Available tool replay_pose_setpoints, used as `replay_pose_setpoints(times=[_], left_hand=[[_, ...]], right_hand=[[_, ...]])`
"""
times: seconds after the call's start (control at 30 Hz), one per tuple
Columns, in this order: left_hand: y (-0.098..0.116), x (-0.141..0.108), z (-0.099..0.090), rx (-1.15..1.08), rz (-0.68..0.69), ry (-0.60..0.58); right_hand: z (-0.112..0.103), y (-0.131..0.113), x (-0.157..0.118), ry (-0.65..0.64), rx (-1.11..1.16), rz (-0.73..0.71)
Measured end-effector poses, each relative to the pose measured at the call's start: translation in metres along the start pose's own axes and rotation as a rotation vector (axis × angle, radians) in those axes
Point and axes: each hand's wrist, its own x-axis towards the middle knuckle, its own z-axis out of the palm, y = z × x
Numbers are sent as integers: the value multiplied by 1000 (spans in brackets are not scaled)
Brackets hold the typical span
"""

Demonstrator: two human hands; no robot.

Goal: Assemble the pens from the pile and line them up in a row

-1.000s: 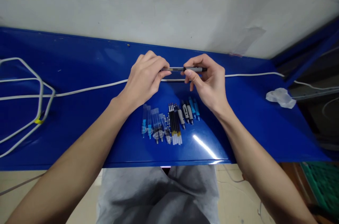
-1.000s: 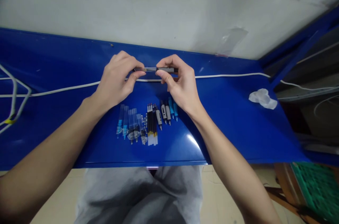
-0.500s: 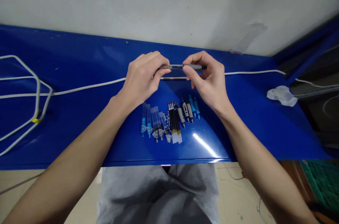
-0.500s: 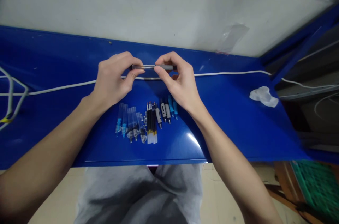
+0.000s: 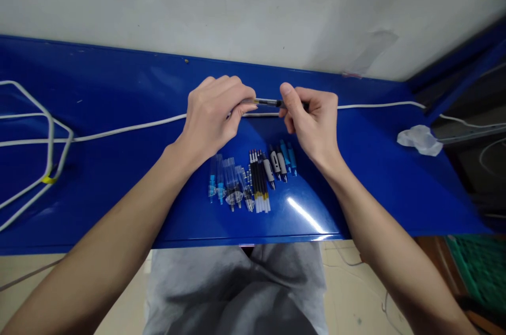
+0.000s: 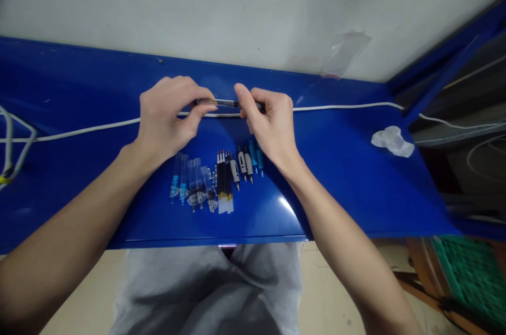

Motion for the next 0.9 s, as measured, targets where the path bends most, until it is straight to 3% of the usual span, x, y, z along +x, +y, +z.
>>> replay_pose_setpoints(times=[0.17, 0.9], left_hand=[[-1, 1, 1, -23, -16, -91], [-10, 1, 5, 31, 77, -6]], right_hand=[[1, -1, 4, -12, 59, -58], [1, -8, -3, -54, -265, -77]])
